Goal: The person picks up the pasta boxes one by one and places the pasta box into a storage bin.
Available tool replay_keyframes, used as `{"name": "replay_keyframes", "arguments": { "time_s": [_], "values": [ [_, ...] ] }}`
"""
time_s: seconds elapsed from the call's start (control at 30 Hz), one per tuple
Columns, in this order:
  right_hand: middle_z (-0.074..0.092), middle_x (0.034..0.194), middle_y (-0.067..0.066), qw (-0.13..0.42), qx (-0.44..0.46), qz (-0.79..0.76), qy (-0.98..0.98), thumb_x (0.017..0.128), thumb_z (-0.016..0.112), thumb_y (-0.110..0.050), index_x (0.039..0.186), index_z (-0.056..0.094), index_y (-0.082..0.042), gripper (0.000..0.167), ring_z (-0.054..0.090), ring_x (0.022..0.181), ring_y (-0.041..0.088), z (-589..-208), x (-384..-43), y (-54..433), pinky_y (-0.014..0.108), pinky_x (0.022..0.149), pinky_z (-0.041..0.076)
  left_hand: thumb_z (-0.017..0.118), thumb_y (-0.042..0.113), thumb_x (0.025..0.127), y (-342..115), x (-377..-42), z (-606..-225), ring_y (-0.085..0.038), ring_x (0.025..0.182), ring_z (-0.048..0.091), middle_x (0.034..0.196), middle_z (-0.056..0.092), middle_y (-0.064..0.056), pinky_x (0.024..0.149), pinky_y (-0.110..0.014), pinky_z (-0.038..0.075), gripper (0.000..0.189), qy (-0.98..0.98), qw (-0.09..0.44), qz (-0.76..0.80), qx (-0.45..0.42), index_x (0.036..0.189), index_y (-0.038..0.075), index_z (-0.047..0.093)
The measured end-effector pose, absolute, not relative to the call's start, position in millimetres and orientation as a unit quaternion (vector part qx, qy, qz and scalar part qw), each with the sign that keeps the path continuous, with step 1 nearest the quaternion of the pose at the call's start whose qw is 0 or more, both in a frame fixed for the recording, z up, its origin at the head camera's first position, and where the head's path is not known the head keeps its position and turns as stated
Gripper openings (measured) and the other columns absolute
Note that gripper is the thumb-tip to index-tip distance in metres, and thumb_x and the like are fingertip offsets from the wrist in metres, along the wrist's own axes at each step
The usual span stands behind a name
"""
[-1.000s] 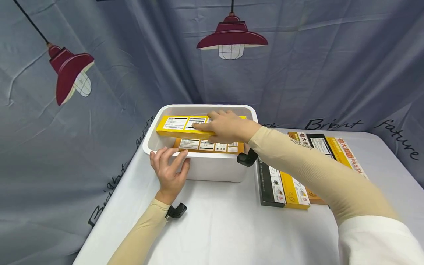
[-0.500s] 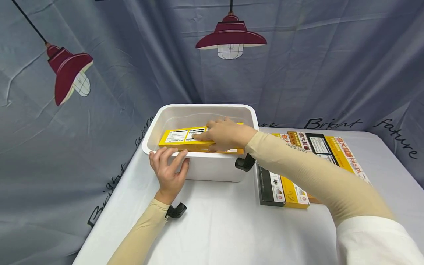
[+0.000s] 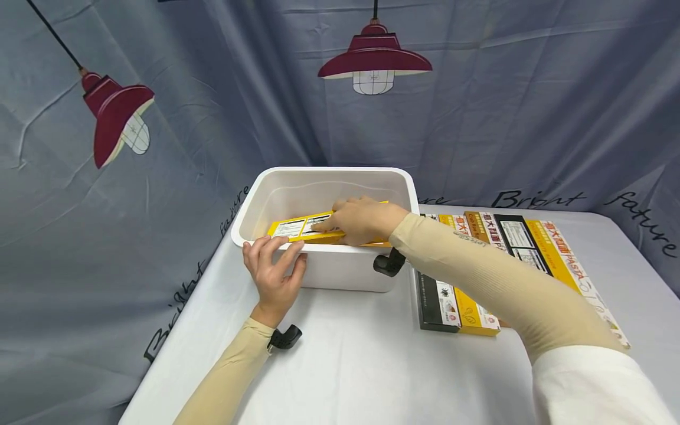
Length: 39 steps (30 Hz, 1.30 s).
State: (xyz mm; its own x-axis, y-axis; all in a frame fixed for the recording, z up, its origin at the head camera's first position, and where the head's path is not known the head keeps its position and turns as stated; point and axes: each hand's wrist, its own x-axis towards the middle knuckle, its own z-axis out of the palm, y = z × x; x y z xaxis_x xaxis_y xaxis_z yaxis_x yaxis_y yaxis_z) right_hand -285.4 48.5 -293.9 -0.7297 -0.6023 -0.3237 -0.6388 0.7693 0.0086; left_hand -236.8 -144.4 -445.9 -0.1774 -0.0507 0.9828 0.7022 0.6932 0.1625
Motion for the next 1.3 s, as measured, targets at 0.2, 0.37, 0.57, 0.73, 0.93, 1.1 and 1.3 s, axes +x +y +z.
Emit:
{"name": "replay_keyframes", "arguments": {
  "time_s": [0.2, 0.37, 0.57, 0.73, 0.93, 1.1, 1.3],
  "values": [
    [0.054, 0.148, 0.004, 0.159, -0.361, 0.067, 0.917, 0.102, 0.058, -0.030, 0.149, 0.042, -0.052, 0.055, 0.054, 0.129, 0.029, -297, -290, 44, 0.051, 0.105, 0.045, 0.074, 0.008, 0.083, -144, -238, -447, -0.038, 0.111, 0.049, 0.103, 0.067, -0.014, 0.120, -0.049, 0.012, 0.015, -0.691, 0.606, -0.319, -0.231, 0.096, 0.011, 0.079],
    [0.052, 0.152, 0.004, 0.170, -0.348, 0.050, 0.921, 0.101, 0.058, -0.025, 0.148, 0.044, -0.053, 0.056, 0.052, 0.134, 0.028, -300, -291, 42, 0.051, 0.106, 0.044, 0.074, 0.009, 0.083, -144, -239, -448, -0.038, 0.113, 0.049, 0.103, 0.067, -0.014, 0.121, -0.048, 0.011, 0.015, -0.691, 0.607, -0.316, -0.232, 0.097, 0.012, 0.079],
    [0.053, 0.151, 0.004, 0.203, -0.343, 0.016, 0.917, 0.097, 0.061, -0.012, 0.147, 0.047, -0.049, 0.064, 0.052, 0.129, 0.022, -298, -294, 42, 0.042, 0.103, 0.045, 0.074, 0.009, 0.083, -144, -239, -448, -0.039, 0.110, 0.049, 0.103, 0.067, -0.014, 0.121, -0.048, 0.011, 0.015, -0.692, 0.607, -0.313, -0.232, 0.097, 0.011, 0.079],
    [0.058, 0.145, 0.004, 0.240, -0.343, -0.008, 0.908, 0.089, 0.056, 0.004, 0.145, 0.053, -0.044, 0.074, 0.053, 0.104, 0.021, -299, -298, 42, 0.031, 0.085, 0.043, 0.074, 0.007, 0.081, -144, -239, -448, -0.040, 0.108, 0.048, 0.103, 0.068, -0.015, 0.120, -0.049, 0.012, 0.016, -0.690, 0.608, -0.316, -0.231, 0.096, 0.011, 0.079],
    [0.063, 0.136, 0.003, 0.239, -0.348, 0.000, 0.906, 0.096, 0.057, -0.002, 0.144, 0.055, -0.044, 0.064, 0.055, 0.102, 0.021, -312, -301, 44, 0.028, 0.078, 0.044, 0.074, 0.006, 0.081, -143, -239, -448, -0.038, 0.108, 0.048, 0.102, 0.068, -0.015, 0.121, -0.047, 0.012, 0.017, -0.690, 0.608, -0.315, -0.234, 0.096, 0.011, 0.079],
    [0.063, 0.136, -0.001, 0.227, -0.342, -0.009, 0.912, 0.102, 0.056, -0.014, 0.142, 0.055, -0.048, 0.053, 0.056, 0.108, 0.022, -318, -301, 43, 0.033, 0.080, 0.047, 0.074, 0.006, 0.080, -143, -238, -447, -0.039, 0.108, 0.048, 0.103, 0.068, -0.016, 0.121, -0.047, 0.011, 0.017, -0.691, 0.607, -0.316, -0.232, 0.096, 0.010, 0.079],
    [0.063, 0.135, -0.005, 0.228, -0.329, -0.012, 0.916, 0.103, 0.056, -0.020, 0.140, 0.056, -0.051, 0.048, 0.055, 0.110, 0.020, -319, -300, 41, 0.037, 0.087, 0.047, 0.074, 0.006, 0.081, -144, -238, -446, -0.038, 0.109, 0.048, 0.102, 0.068, -0.016, 0.121, -0.046, 0.011, 0.016, -0.690, 0.608, -0.317, -0.232, 0.095, 0.011, 0.079]
  ]
}}
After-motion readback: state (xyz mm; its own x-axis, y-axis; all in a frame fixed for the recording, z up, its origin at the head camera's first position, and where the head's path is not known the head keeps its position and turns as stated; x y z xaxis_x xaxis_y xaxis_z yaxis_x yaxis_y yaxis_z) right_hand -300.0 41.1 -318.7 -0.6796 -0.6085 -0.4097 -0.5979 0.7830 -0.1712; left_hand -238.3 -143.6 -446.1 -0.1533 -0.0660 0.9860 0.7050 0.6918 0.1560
